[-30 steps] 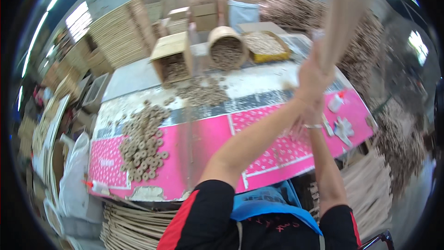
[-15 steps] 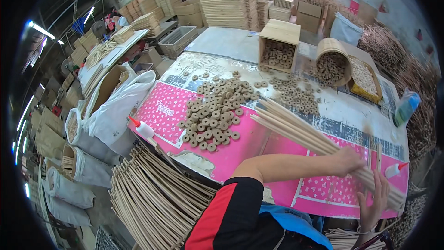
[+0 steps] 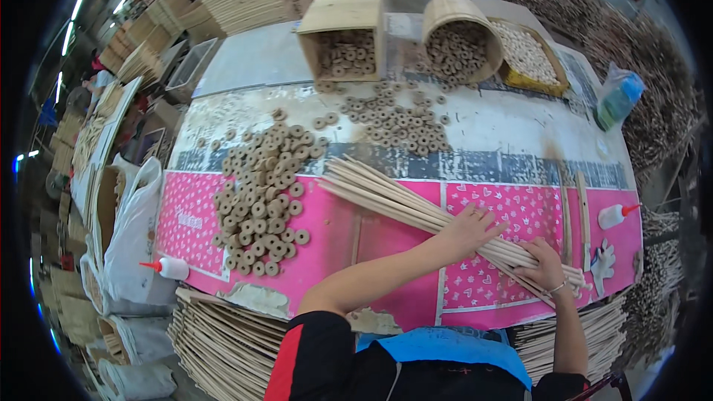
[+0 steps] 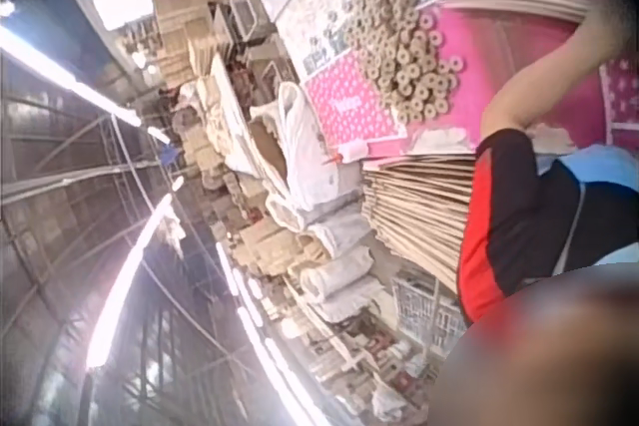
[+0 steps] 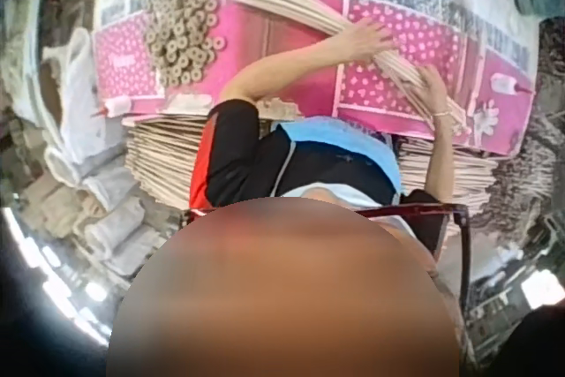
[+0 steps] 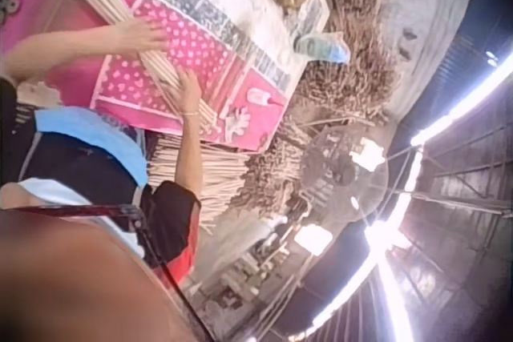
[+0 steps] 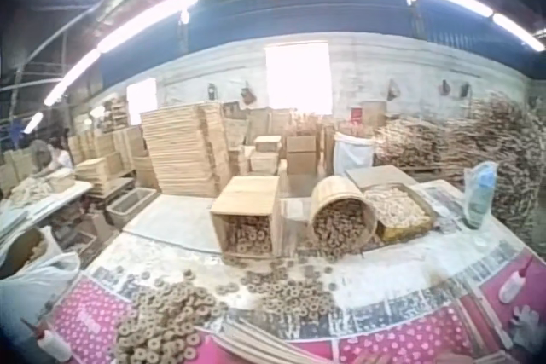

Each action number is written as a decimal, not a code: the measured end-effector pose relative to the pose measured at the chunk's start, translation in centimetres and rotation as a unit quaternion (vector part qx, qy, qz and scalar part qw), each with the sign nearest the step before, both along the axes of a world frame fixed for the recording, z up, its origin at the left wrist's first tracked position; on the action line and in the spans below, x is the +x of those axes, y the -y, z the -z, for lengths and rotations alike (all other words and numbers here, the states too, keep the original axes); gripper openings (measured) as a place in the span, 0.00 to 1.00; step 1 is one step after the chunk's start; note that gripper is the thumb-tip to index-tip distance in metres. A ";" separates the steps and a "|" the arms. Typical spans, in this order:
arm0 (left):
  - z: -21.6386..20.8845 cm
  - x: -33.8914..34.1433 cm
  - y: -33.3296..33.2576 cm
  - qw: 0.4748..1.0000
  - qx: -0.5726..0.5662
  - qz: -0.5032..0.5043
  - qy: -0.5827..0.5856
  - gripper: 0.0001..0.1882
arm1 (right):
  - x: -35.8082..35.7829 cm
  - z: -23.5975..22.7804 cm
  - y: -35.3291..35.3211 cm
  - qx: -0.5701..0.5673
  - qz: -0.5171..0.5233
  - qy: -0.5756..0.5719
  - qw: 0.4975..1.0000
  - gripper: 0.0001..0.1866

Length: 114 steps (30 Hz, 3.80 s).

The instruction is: Assembling long wooden rods with small circular wooden pieces using glue in a workshop.

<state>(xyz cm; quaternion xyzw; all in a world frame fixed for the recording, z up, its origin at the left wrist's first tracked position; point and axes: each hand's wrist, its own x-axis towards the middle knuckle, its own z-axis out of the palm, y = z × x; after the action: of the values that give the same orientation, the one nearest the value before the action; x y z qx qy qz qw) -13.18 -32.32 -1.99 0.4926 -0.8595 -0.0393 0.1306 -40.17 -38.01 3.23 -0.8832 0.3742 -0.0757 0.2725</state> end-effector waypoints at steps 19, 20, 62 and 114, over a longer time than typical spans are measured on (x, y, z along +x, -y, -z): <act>-2.3 1.6 -7.1 0.975 -0.125 -0.114 -0.141 0.21 | 0.2 0.8 3.3 0.065 0.013 0.023 0.998 0.13; -2.3 1.7 -6.6 0.968 -0.155 -0.128 -0.151 0.20 | 0.4 0.8 3.3 0.067 0.021 0.019 0.997 0.12; 3.1 15.8 9.8 0.922 -0.182 -0.341 0.034 0.18 | -9.7 -2.0 0.8 0.390 0.262 0.162 0.868 0.10; 2.8 12.9 13.5 0.636 0.083 -0.305 -0.704 0.09 | -9.9 -1.4 -6.1 0.420 0.249 0.200 0.849 0.23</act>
<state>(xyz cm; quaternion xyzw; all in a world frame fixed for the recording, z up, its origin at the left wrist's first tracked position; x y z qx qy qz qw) -0.30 -45.84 -4.83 0.5583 -0.3011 -0.4036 0.6594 -50.10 -31.94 4.62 -0.5270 0.5154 -0.1515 0.6585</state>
